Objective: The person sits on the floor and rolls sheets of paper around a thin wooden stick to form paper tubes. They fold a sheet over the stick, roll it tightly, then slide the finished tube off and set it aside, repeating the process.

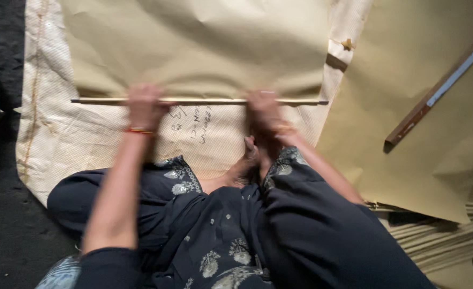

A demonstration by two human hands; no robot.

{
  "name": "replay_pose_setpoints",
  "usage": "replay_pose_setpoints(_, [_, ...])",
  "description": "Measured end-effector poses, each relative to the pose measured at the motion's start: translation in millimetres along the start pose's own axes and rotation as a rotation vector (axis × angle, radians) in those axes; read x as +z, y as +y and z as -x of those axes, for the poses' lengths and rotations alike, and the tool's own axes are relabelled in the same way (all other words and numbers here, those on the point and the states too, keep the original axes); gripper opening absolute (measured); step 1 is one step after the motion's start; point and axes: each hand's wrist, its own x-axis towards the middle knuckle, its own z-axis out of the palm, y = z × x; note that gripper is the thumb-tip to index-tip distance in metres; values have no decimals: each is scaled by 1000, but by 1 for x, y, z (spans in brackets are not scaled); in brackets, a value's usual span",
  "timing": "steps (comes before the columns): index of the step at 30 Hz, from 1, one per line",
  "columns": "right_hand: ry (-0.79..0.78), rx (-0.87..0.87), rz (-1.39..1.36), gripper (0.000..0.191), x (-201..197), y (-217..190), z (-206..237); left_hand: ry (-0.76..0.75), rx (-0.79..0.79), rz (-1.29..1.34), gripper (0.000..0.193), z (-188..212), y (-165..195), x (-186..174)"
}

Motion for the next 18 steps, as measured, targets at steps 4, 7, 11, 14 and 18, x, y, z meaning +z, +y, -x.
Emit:
replay_pose_setpoints(4, [-61, -15, -104, 25, 21, -17, -20, -39, 24, 55, 41, -7, 52, 30])
replay_pose_setpoints(7, [-110, 181, -61, 31, -29, 21, 11, -102, -119, -98, 42, 13, 1, 2])
replay_pose_setpoints(11, [-80, 278, -32, 34, -83, 64, 54, -137, -104, -221, 39, 37, -73, -39])
replay_pose_setpoints(14, [-83, 211, -21, 31, -90, 76, 58, -158, -123, -180, 42, 40, -92, -49])
replay_pose_setpoints(18, [-147, 153, 73, 23, -86, 75, 47, -96, -87, -190, 38, 33, -83, -41])
